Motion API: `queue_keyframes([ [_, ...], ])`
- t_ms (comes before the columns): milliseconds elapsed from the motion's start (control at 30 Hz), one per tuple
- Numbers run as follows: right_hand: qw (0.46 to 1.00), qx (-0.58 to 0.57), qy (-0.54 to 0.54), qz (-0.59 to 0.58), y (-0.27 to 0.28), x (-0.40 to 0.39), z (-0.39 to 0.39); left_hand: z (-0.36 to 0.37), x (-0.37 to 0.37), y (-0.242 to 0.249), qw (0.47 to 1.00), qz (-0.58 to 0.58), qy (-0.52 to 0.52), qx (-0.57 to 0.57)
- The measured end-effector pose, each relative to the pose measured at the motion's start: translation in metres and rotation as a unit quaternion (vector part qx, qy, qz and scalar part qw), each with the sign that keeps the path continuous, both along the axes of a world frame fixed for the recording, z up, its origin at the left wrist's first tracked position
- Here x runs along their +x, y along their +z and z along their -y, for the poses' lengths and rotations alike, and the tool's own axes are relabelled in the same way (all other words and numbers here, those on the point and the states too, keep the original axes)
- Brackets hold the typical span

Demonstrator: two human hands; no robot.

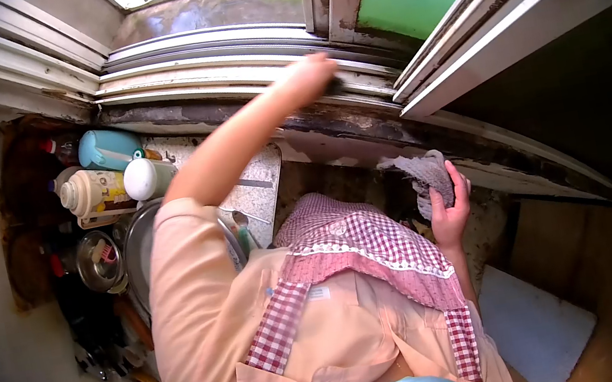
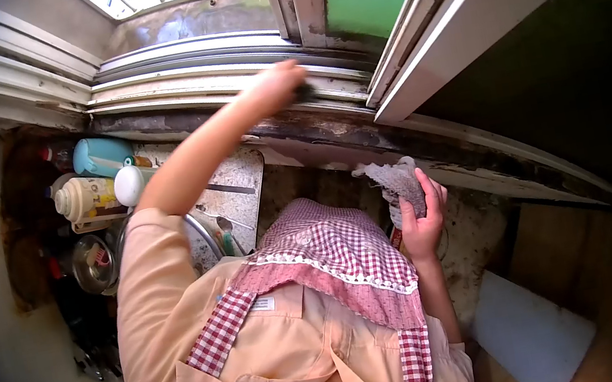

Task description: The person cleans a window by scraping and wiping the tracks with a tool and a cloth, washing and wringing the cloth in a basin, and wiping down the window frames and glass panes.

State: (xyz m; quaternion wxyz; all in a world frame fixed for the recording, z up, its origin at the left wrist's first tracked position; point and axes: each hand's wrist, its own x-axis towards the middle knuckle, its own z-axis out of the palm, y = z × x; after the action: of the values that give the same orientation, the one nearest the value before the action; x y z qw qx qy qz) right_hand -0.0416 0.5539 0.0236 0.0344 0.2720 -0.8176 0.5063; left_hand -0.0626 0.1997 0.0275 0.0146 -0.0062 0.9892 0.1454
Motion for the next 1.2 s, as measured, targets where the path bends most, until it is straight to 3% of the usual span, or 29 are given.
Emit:
queue_keyframes([
  [133, 0.999, -0.024, -0.030, 0.027, -0.005, 0.007, -0.011, 0.018, 0.007, -0.002, 0.998, -0.013, -0.048, -0.035],
  [233, 0.999, -0.015, -0.038, 0.023, -0.005, 0.007, -0.009, -0.038, -0.037, -0.015, 0.981, -0.102, -0.155, 0.060],
  [367, 0.999, -0.025, -0.028, 0.034, -0.005, 0.010, -0.011, -0.037, -0.032, -0.015, 0.994, -0.063, -0.082, 0.025],
  [400, 0.998, -0.034, -0.032, 0.032, -0.004, 0.010, -0.010, -0.017, -0.015, 0.002, 0.998, -0.009, -0.052, 0.033],
  [533, 0.998, -0.022, -0.054, 0.020, -0.009, 0.014, -0.025, 0.062, 0.026, 0.000, 0.999, 0.027, -0.003, -0.037],
  [567, 0.998, -0.010, -0.058, 0.009, -0.009, 0.016, -0.030, 0.061, 0.027, -0.013, 0.998, -0.017, -0.014, -0.055],
  [700, 0.996, -0.040, -0.078, 0.030, -0.012, 0.019, -0.025, 0.017, -0.012, -0.015, 0.996, 0.000, -0.080, -0.039],
  [767, 0.996, -0.045, -0.057, 0.053, -0.016, 0.016, -0.017, -0.020, -0.026, -0.010, 0.996, -0.034, -0.076, 0.026],
  [833, 0.996, -0.051, -0.021, 0.066, -0.016, 0.012, -0.004, -0.043, -0.034, -0.017, 0.990, -0.113, -0.087, 0.011],
  [900, 0.996, -0.056, 0.026, 0.065, -0.009, 0.010, 0.008, -0.035, -0.022, -0.015, 0.993, -0.112, -0.026, 0.021],
  [1033, 0.998, -0.032, 0.051, 0.020, 0.003, 0.011, 0.009, 0.069, 0.032, -0.010, 0.996, 0.028, 0.068, -0.058],
  [1133, 0.998, -0.034, 0.023, 0.037, -0.017, 0.010, -0.002, 0.085, 0.046, -0.012, 0.998, -0.034, -0.003, -0.059],
  [1200, 0.998, -0.030, 0.002, 0.054, -0.021, 0.012, -0.005, 0.061, 0.021, -0.009, 0.999, 0.028, -0.032, -0.026],
])
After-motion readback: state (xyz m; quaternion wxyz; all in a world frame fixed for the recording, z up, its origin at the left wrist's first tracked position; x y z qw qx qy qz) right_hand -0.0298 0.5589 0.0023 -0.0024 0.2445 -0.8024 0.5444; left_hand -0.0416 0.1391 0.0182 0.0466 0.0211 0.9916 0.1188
